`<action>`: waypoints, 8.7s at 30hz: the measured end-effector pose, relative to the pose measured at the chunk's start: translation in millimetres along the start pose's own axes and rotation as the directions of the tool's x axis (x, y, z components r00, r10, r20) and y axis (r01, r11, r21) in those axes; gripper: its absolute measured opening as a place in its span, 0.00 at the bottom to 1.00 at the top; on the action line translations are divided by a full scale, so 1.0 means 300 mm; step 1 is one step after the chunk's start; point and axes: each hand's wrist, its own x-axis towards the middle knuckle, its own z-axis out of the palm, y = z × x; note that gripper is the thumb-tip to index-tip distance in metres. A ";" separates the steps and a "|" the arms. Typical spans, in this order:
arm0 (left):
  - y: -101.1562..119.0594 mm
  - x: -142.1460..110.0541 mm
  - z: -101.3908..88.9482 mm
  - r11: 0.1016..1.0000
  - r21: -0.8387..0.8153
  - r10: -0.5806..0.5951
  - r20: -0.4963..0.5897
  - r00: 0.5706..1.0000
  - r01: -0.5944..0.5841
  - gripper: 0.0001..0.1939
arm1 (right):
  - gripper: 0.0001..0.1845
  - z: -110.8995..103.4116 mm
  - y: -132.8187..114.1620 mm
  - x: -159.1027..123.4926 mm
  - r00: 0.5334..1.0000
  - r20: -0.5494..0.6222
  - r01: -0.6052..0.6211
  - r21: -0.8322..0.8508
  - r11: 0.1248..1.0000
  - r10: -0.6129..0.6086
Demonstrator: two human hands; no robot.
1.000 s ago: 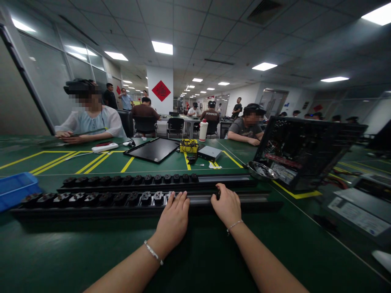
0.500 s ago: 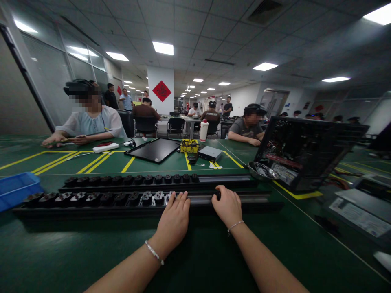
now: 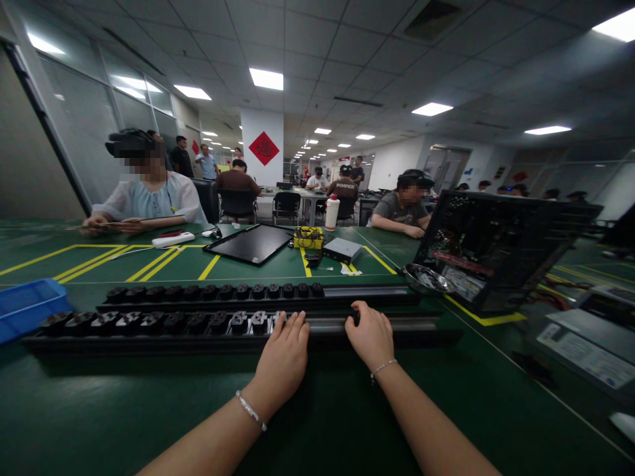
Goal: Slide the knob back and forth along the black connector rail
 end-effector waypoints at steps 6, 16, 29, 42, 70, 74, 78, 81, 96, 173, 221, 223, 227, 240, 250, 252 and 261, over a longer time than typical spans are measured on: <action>0.002 0.001 -0.004 1.000 -0.002 -0.007 -0.004 1.000 0.007 0.19 | 0.14 0.000 0.001 0.000 1.000 -0.008 0.009 -0.005 1.000 -0.009; 0.000 0.002 0.001 1.000 0.003 -0.002 0.003 1.000 0.002 0.20 | 0.16 -0.001 -0.003 -0.008 0.999 -0.032 -0.015 -0.017 1.000 0.014; 0.004 0.001 -0.010 1.000 -0.006 -0.015 0.004 1.000 0.015 0.19 | 0.16 0.001 -0.002 -0.006 0.999 -0.031 -0.013 0.002 1.000 0.013; -0.003 -0.004 0.010 1.000 0.002 -0.003 0.004 1.000 0.003 0.19 | 0.14 -0.001 -0.001 -0.005 1.000 -0.019 -0.015 -0.011 1.000 0.015; 0.002 -0.002 0.018 1.000 -0.021 -0.017 -0.020 1.000 0.017 0.19 | 0.14 0.000 0.014 0.002 1.000 -0.024 0.006 -0.027 1.000 -0.006; 0.002 0.000 0.020 1.000 -0.019 -0.009 -0.008 1.000 0.008 0.19 | 0.14 0.001 0.013 0.003 1.000 -0.026 0.005 -0.027 1.000 -0.005; 0.001 0.000 0.027 1.000 -0.021 -0.006 -0.019 1.000 0.006 0.19 | 0.13 -0.005 0.010 0.000 1.000 -0.030 0.004 -0.024 1.000 -0.005; 0.000 -0.001 0.026 1.000 -0.020 -0.004 -0.026 1.000 0.004 0.19 | 0.13 -0.008 0.008 -0.002 1.000 -0.023 0.005 -0.021 1.000 -0.005; -0.005 -0.007 0.017 1.000 0.011 0.018 -0.005 1.000 -0.018 0.21 | 0.12 -0.017 0.001 -0.003 1.000 -0.011 0.000 -0.009 1.000 -0.001; -0.009 -0.009 0.027 1.000 0.020 0.014 -0.013 1.000 -0.013 0.21 | 0.14 0.008 0.013 0.001 0.998 -0.039 -0.038 0.016 0.999 0.039; -0.005 -0.006 0.012 1.000 0.004 0.012 0.002 1.000 -0.012 0.20 | 0.15 0.006 0.012 -0.001 0.998 -0.046 -0.032 0.021 0.999 0.033; -0.006 -0.007 0.014 1.000 0.007 0.013 0.009 1.000 -0.013 0.20 | 0.15 0.007 0.012 -0.001 0.998 -0.045 -0.031 0.015 0.999 0.032; -0.008 -0.009 0.023 1.000 0.014 0.014 0.000 1.000 -0.014 0.20 | 0.14 0.004 0.009 -0.003 0.998 -0.048 -0.033 0.013 0.999 0.033; -0.007 -0.009 0.021 1.000 0.009 0.016 -0.011 1.000 -0.016 0.20 | 0.14 0.006 0.012 0.000 0.999 -0.042 -0.032 0.015 0.999 0.033; -0.008 -0.008 0.019 1.000 0.007 0.015 -0.005 1.000 -0.015 0.20 | 0.14 0.003 0.011 -0.002 0.998 -0.046 -0.035 0.016 0.999 0.036; -0.008 -0.008 0.018 1.000 0.008 0.012 0.005 1.000 -0.012 0.20 | 0.14 0.004 0.011 -0.001 0.998 -0.042 -0.036 0.018 0.999 0.037; -0.007 -0.006 0.017 1.000 0.000 0.016 -0.023 1.000 -0.016 0.20 | 0.15 0.014 0.016 0.002 0.998 -0.059 -0.031 0.017 0.999 0.032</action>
